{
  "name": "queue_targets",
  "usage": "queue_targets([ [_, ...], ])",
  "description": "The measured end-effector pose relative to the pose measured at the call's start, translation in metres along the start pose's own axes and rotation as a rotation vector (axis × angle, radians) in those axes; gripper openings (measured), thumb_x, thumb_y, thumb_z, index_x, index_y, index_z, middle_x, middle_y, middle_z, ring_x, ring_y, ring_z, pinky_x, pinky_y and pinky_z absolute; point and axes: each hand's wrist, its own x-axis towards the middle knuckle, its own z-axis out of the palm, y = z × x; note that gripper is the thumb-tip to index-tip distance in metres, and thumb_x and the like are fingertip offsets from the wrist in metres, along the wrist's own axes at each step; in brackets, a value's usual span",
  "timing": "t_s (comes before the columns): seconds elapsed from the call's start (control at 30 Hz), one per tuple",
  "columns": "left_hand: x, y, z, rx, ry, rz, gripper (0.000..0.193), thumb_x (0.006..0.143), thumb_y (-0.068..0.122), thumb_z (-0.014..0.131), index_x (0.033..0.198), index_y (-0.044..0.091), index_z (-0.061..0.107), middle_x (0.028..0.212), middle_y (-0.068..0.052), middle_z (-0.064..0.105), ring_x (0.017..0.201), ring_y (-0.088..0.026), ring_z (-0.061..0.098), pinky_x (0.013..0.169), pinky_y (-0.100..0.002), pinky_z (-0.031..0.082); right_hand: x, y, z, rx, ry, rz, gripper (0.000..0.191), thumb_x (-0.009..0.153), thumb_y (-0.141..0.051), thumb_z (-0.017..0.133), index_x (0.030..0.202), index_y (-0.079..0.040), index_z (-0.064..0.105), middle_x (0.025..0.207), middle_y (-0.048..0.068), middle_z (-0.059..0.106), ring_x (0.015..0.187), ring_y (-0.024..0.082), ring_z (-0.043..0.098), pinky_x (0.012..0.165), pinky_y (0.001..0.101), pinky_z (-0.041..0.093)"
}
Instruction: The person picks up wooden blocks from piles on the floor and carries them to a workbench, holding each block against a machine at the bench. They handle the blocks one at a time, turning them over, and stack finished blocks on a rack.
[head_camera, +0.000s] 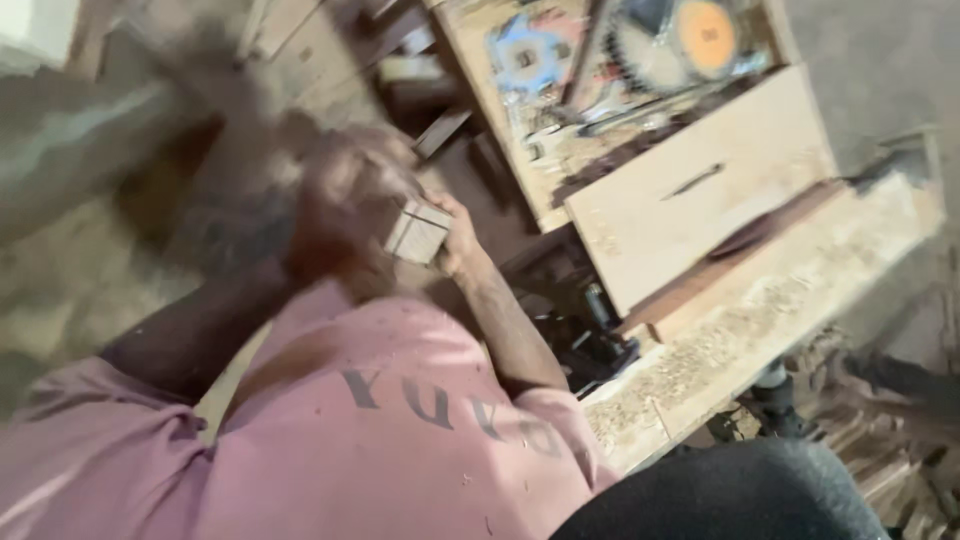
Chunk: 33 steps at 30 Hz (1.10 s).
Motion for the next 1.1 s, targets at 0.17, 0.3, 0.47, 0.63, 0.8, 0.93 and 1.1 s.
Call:
queue_targets([
  [0.17,-0.022,0.157,0.028,-0.563,-0.569,0.305,0.03,0.117,0.025,0.051,0.132,0.002,0.062,0.138,-0.017,0.058,0.111,-0.022,0.071,0.092,-0.028,0.061,0.076,0.105,0.025,-0.035,0.131,0.33,0.049,0.09,-0.047,0.061,0.117,-0.006,0.066,0.108,0.016,0.071,0.094,0.036,0.068,0.085,0.0523,0.056],
  [0.3,-0.008,0.172,-0.007,-0.758,-0.587,0.177,0.044,0.113,0.043,0.046,0.11,0.005,0.066,0.134,-0.019,0.059,0.1,-0.028,0.065,0.084,-0.034,0.056,0.131,0.137,0.039,-0.116,0.239,0.43,0.046,0.086,-0.05,0.058,0.11,-0.012,0.068,0.102,0.014,0.071,0.089,0.036,0.068,0.079,0.0536,0.056],
  [0.47,0.021,0.136,-0.08,-0.442,-0.502,0.677,0.04,0.107,0.047,0.048,0.112,0.014,0.069,0.128,-0.022,0.057,0.118,-0.042,0.06,0.105,-0.056,0.049,0.181,0.117,0.033,-0.076,0.311,0.235,0.04,0.086,-0.045,0.057,0.111,-0.015,0.068,0.102,0.009,0.071,0.088,0.029,0.069,0.075,0.0498,0.057],
  [0.63,0.03,0.122,-0.195,-0.121,-0.326,0.732,0.046,0.108,0.051,0.057,0.124,0.01,0.068,0.138,-0.009,0.056,0.128,-0.03,0.058,0.111,-0.043,0.046,0.238,0.03,0.033,-0.178,0.521,-0.238,0.037,0.091,-0.038,0.06,0.116,-0.011,0.064,0.106,0.008,0.069,0.088,0.025,0.069,0.075,0.0442,0.06],
  [0.8,0.058,0.123,-0.273,-0.124,-0.183,0.679,0.054,0.104,0.054,0.051,0.108,0.004,0.07,0.123,-0.019,0.064,0.114,-0.039,0.065,0.105,-0.049,0.055,0.3,-0.031,0.085,-0.159,0.562,-0.56,0.035,0.095,-0.031,0.063,0.121,-0.008,0.061,0.109,0.007,0.067,0.088,0.021,0.07,0.075,0.0386,0.062],
  [0.93,0.068,0.12,-0.327,-0.005,-0.148,0.645,0.065,0.106,0.06,0.045,0.116,0.0,0.069,0.127,-0.018,0.064,0.114,-0.035,0.063,0.104,-0.044,0.054,0.369,0.002,0.177,-1.524,0.502,-0.484,0.036,0.102,-0.027,0.055,0.132,-0.012,0.068,0.117,-0.002,0.067,0.074,0.017,0.064,0.059,0.033,0.055],
  [1.1,0.06,0.12,-0.375,0.008,-0.093,0.59,0.075,0.105,0.064,0.04,0.122,-0.004,0.066,0.127,-0.018,0.066,0.115,-0.034,0.064,0.1,-0.04,0.053,0.486,0.083,0.315,-1.197,0.182,-0.583,0.086,0.092,-0.026,0.082,0.154,0.004,0.031,0.131,0.02,0.066,0.102,0.023,0.065,0.083,0.037,0.056],
])
